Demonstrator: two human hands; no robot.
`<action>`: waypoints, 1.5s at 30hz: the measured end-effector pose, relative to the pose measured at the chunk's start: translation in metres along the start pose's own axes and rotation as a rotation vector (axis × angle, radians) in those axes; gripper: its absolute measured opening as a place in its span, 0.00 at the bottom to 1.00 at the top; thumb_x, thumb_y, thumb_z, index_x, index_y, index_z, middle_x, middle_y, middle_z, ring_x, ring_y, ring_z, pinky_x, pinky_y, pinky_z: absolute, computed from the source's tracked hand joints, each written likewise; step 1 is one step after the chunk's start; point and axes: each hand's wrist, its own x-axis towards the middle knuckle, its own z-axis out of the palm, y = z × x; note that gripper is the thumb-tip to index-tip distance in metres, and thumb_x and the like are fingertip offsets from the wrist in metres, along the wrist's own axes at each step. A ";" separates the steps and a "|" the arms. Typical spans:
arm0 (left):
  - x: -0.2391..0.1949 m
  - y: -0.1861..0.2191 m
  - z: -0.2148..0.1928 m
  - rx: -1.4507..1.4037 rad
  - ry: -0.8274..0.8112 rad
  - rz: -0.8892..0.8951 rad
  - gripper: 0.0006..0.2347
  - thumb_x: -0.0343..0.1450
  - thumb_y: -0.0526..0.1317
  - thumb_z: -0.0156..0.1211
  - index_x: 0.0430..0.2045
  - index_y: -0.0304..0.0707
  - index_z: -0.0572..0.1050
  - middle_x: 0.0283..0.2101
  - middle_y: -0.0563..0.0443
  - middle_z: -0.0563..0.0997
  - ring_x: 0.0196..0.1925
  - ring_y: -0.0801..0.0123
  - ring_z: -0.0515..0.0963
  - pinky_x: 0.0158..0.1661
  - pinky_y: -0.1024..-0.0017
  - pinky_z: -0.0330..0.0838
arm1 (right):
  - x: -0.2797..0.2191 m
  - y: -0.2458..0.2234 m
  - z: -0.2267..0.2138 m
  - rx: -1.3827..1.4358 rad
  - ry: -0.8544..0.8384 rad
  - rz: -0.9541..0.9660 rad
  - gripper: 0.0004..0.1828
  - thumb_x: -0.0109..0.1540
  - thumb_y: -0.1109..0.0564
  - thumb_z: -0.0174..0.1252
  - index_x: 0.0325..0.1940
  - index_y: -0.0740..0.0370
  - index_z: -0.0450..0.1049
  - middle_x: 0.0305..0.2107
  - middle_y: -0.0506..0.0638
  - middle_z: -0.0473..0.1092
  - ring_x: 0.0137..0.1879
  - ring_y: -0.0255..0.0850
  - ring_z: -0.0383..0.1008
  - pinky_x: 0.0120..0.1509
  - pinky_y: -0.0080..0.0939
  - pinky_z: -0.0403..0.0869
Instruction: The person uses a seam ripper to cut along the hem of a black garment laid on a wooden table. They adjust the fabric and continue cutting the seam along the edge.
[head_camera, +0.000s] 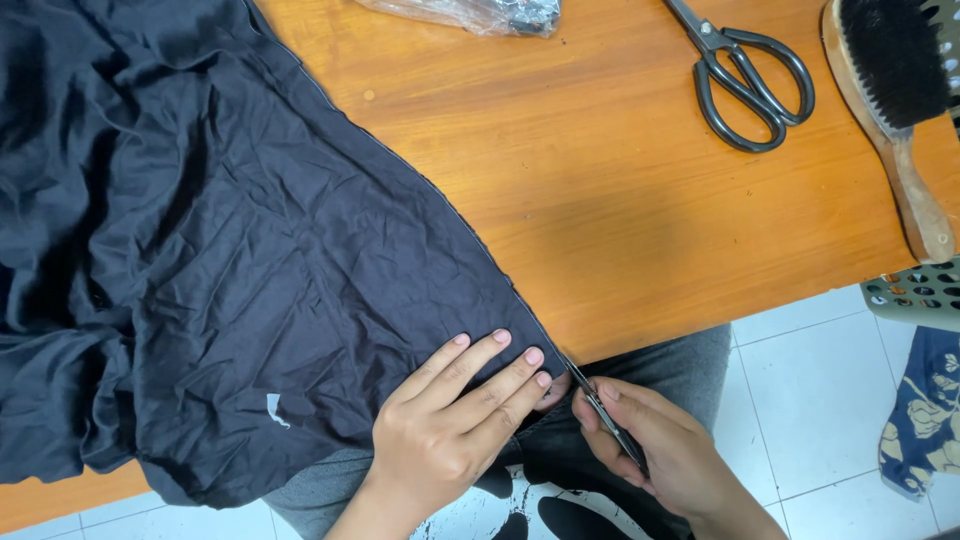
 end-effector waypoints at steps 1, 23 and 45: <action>0.000 0.000 0.001 0.016 0.016 0.004 0.10 0.69 0.34 0.42 0.33 0.43 0.76 0.42 0.56 0.75 0.46 0.62 0.75 0.46 0.68 0.67 | 0.000 0.000 0.001 0.010 -0.005 -0.006 0.20 0.60 0.48 0.34 0.24 0.66 0.61 0.04 0.49 0.51 0.10 0.34 0.45 0.15 0.30 0.48; 0.000 -0.002 0.002 0.025 0.022 0.031 0.12 0.70 0.34 0.39 0.33 0.45 0.76 0.41 0.57 0.76 0.45 0.63 0.75 0.45 0.70 0.68 | 0.004 0.011 -0.003 0.217 -0.077 0.008 0.20 0.61 0.48 0.34 0.24 0.66 0.57 0.04 0.48 0.48 0.10 0.33 0.43 0.13 0.29 0.47; 0.000 -0.001 0.002 0.014 0.042 0.018 0.10 0.69 0.33 0.43 0.32 0.44 0.76 0.40 0.57 0.76 0.44 0.63 0.76 0.44 0.69 0.69 | 0.005 0.016 0.001 0.253 -0.070 -0.002 0.21 0.62 0.47 0.33 0.23 0.65 0.57 0.04 0.47 0.49 0.09 0.32 0.43 0.13 0.29 0.48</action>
